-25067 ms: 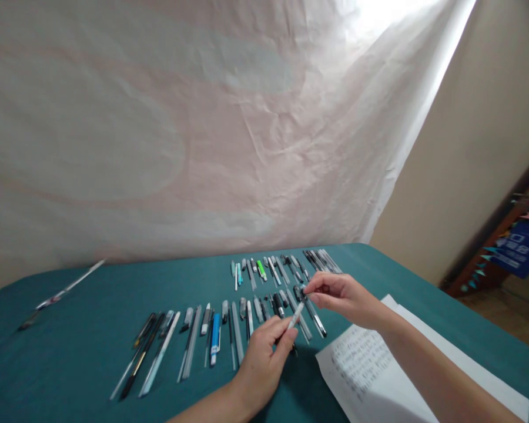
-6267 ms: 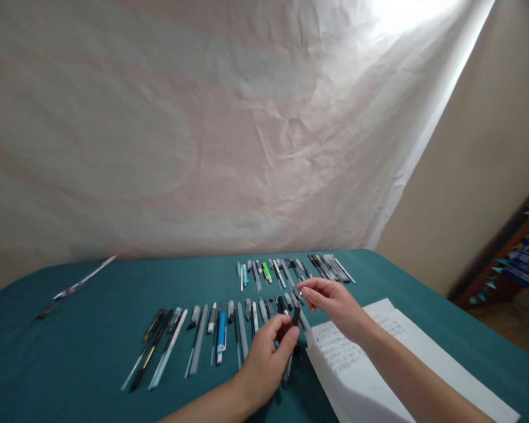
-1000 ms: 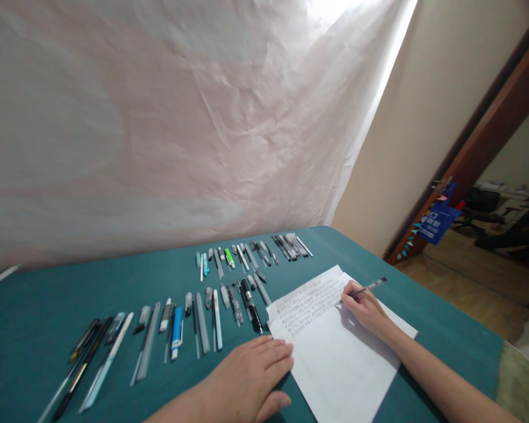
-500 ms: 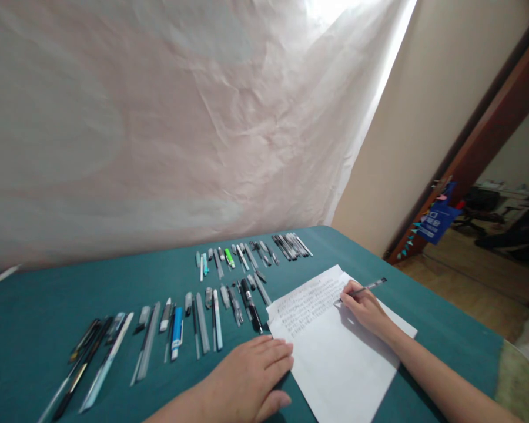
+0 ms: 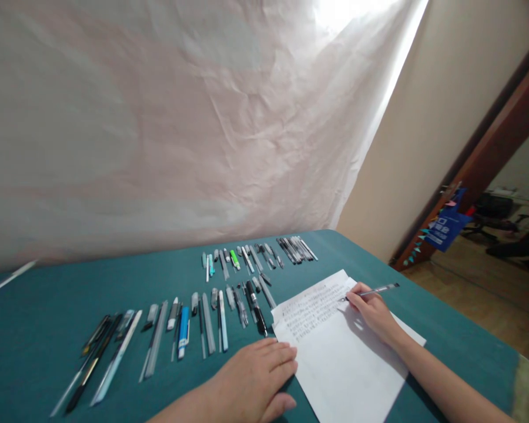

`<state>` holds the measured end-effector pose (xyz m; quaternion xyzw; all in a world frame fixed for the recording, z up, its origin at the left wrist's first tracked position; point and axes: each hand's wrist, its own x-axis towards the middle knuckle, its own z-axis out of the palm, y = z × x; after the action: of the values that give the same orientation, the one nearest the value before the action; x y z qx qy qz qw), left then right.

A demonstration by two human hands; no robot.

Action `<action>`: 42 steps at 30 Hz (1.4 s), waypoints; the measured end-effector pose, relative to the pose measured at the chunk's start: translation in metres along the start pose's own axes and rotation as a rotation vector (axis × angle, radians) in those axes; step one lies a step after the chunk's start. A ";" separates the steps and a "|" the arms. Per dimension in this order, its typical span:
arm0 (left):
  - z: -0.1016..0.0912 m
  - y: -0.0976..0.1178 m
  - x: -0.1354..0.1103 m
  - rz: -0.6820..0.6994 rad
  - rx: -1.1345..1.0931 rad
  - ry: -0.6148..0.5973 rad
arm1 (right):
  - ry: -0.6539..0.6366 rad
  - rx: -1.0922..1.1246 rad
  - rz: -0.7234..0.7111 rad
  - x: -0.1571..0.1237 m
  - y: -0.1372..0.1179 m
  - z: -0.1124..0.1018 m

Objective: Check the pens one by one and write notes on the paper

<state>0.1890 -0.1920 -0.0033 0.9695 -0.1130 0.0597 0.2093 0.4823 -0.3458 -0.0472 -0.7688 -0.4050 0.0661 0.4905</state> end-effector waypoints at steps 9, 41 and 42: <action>0.000 -0.005 -0.004 -0.060 0.053 0.180 | -0.346 -0.039 -0.281 0.033 -0.060 0.059; 0.008 -0.042 -0.002 -0.518 -0.570 1.011 | -0.389 0.035 -0.533 0.021 -0.136 0.130; 0.007 -0.042 -0.002 -0.515 -0.593 1.006 | -0.398 0.049 -0.542 0.016 -0.140 0.131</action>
<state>0.1978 -0.1570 -0.0268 0.7198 0.2242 0.4214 0.5040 0.3497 -0.2163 0.0043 -0.5932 -0.6807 0.0920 0.4199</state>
